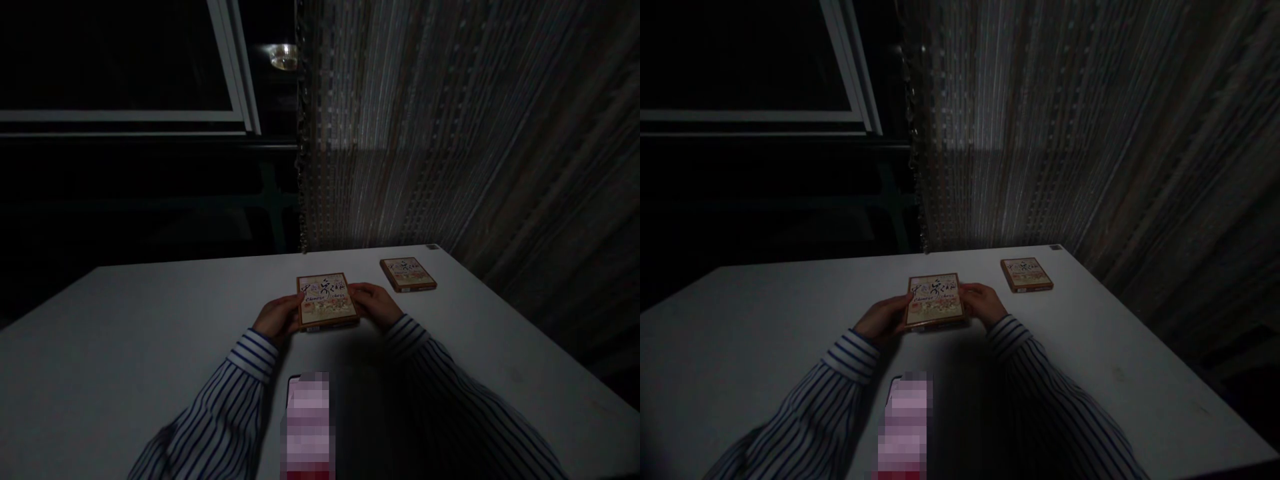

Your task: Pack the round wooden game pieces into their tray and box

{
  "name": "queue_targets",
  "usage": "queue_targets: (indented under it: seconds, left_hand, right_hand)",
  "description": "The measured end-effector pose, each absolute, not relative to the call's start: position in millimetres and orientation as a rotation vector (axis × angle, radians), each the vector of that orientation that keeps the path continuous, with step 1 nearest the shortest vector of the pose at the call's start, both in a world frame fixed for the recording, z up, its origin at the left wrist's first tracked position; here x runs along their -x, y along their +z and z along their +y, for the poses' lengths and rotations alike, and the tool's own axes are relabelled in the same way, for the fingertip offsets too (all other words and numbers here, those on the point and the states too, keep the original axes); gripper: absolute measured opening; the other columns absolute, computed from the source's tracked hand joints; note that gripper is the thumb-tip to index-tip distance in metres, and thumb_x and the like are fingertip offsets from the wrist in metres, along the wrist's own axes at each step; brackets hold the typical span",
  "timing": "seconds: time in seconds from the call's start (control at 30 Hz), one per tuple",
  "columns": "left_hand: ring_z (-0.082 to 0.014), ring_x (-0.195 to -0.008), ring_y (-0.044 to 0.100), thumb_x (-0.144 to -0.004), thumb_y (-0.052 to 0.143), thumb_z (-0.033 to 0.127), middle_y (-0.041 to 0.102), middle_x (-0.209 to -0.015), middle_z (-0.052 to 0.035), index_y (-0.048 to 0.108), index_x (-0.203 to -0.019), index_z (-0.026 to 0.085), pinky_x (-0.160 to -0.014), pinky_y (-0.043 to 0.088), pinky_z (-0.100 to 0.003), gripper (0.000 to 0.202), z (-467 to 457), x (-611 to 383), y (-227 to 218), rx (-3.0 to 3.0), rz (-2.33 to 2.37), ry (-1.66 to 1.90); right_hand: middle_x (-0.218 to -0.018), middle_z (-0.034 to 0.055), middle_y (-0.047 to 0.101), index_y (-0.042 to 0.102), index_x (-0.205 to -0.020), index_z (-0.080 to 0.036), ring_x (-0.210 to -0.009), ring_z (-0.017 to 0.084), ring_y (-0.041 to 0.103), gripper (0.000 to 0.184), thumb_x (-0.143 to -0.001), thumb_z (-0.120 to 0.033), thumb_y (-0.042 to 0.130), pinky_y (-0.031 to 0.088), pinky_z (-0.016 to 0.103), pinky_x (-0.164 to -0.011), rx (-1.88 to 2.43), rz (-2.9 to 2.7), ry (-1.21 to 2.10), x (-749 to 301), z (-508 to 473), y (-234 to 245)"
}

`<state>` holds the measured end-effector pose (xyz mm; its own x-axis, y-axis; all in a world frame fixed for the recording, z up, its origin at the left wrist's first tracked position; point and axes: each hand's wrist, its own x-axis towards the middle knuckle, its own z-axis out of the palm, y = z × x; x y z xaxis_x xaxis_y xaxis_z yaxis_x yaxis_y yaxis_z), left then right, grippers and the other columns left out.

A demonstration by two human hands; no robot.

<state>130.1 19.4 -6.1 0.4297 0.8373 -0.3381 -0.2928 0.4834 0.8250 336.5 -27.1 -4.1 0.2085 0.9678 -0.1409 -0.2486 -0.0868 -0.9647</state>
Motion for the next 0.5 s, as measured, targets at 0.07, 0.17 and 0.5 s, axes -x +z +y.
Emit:
queue_targets:
  seconds: [0.07, 0.17, 0.5]
  left_hand:
    - [-0.0216, -0.074, 0.066, -0.072, 0.062, 0.02, 0.067, -0.087, -0.0164, 0.058, -0.098, 0.004, -0.071, 0.054, -0.033, 0.031, 18, -133, -6, -0.761, 0.84, 0.797]
    - [-0.0219, -0.075, 0.066, -0.073, 0.061, 0.019, 0.067, -0.086, -0.0171, 0.059, -0.097, 0.003, -0.07, 0.054, -0.032, 0.029, 14, -139, -4, -0.758, 0.825, 0.791]
    - [-0.0213, -0.069, 0.066, -0.074, 0.06, 0.02, 0.068, -0.08, -0.0163, 0.058, -0.096, 0.003, -0.068, 0.055, -0.033, 0.027, 5, -162, 2, -0.785, 0.818, 0.757]
  right_hand:
    - [-0.066, 0.0017, 0.067, 0.061, -0.078, -0.014, -0.061, 0.013, 0.062, 0.018, -0.062, -0.019, 0.068, 0.051, 0.025, -0.061, 1.224, -0.824, 1.22, -340, -30, -2]
    - [-0.067, 0.002, 0.067, 0.061, -0.08, -0.014, -0.062, 0.013, 0.062, 0.019, -0.063, -0.019, 0.067, 0.051, 0.026, -0.062, 1.225, -0.811, 1.22, -345, -36, -1]
    - [-0.071, 0.0034, 0.068, 0.061, -0.083, -0.013, -0.069, 0.014, 0.063, 0.023, -0.063, -0.022, 0.068, 0.051, 0.028, -0.068, 1.195, -0.802, 1.225, -367, -53, 1]
